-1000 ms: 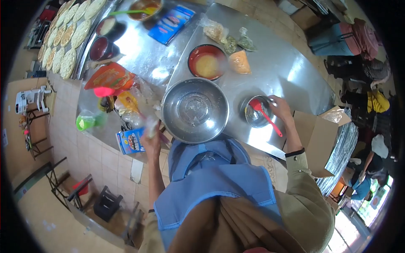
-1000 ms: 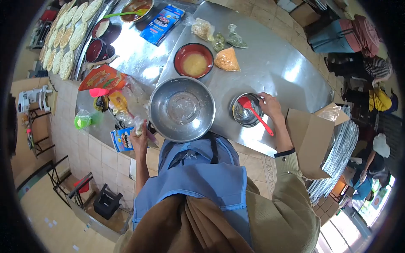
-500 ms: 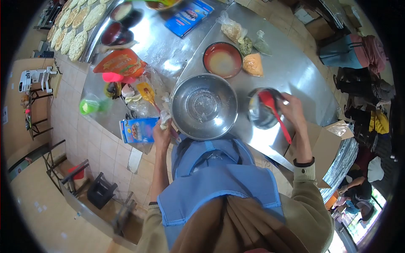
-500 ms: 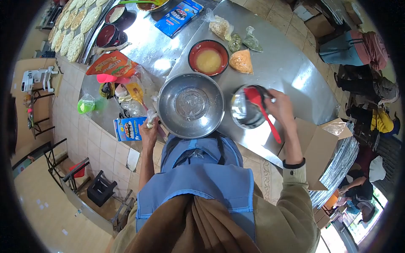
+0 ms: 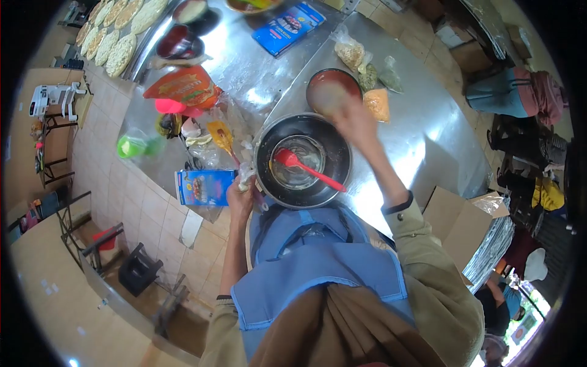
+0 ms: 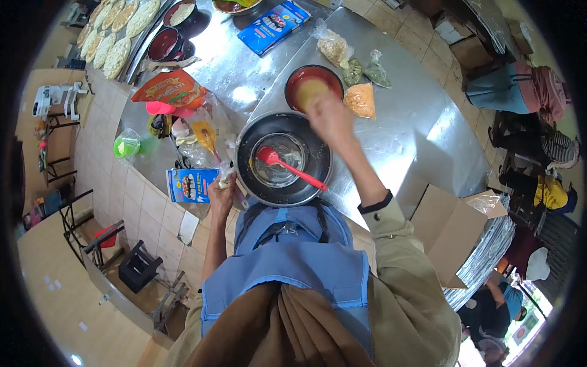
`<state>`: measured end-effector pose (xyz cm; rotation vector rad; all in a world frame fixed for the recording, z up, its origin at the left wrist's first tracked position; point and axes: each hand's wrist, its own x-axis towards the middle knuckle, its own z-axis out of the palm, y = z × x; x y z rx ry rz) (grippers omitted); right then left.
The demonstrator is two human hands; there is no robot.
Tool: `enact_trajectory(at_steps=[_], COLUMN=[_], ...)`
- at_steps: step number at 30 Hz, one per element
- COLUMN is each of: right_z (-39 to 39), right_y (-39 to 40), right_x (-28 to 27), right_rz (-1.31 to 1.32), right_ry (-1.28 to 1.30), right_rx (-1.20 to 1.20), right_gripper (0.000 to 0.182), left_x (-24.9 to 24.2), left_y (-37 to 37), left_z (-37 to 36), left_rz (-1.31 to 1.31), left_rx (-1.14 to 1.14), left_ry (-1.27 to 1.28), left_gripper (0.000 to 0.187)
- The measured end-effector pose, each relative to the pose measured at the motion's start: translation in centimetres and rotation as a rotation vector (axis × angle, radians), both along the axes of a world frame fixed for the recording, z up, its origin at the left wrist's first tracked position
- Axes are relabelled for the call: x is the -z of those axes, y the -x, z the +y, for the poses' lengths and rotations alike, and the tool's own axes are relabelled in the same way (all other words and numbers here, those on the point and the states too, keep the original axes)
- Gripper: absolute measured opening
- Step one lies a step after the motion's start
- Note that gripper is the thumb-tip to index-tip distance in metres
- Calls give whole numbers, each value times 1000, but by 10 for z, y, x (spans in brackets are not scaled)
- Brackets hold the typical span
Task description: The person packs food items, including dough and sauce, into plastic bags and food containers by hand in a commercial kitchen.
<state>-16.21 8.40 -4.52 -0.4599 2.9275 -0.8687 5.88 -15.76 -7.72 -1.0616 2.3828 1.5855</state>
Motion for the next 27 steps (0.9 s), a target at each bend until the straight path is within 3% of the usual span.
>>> enact_trajectory(at_steps=[2,5,12,21,27], right_z=[19,35,49,63,49], right_y=[34,61,83,77,10], right_x=[19,40,77,-6,-42], right_rz=[170,-180,-129,56,-217], right_ry=[-36,-174,17,51,142], right_rx=[138,74,51,17,-40], right_gripper=[33,40,33,36,34], left_x=[-5,6,10,17,15], left_y=[3,0,-4,-8,5], left_z=[3,1,1,0,10], left_rz=[-5,26,42,8,-16], left_rx=[-33,-5,-9,-28,51], left_ry=[-38,60,36,-12,-4], left_gripper=[22,21,21,24,23])
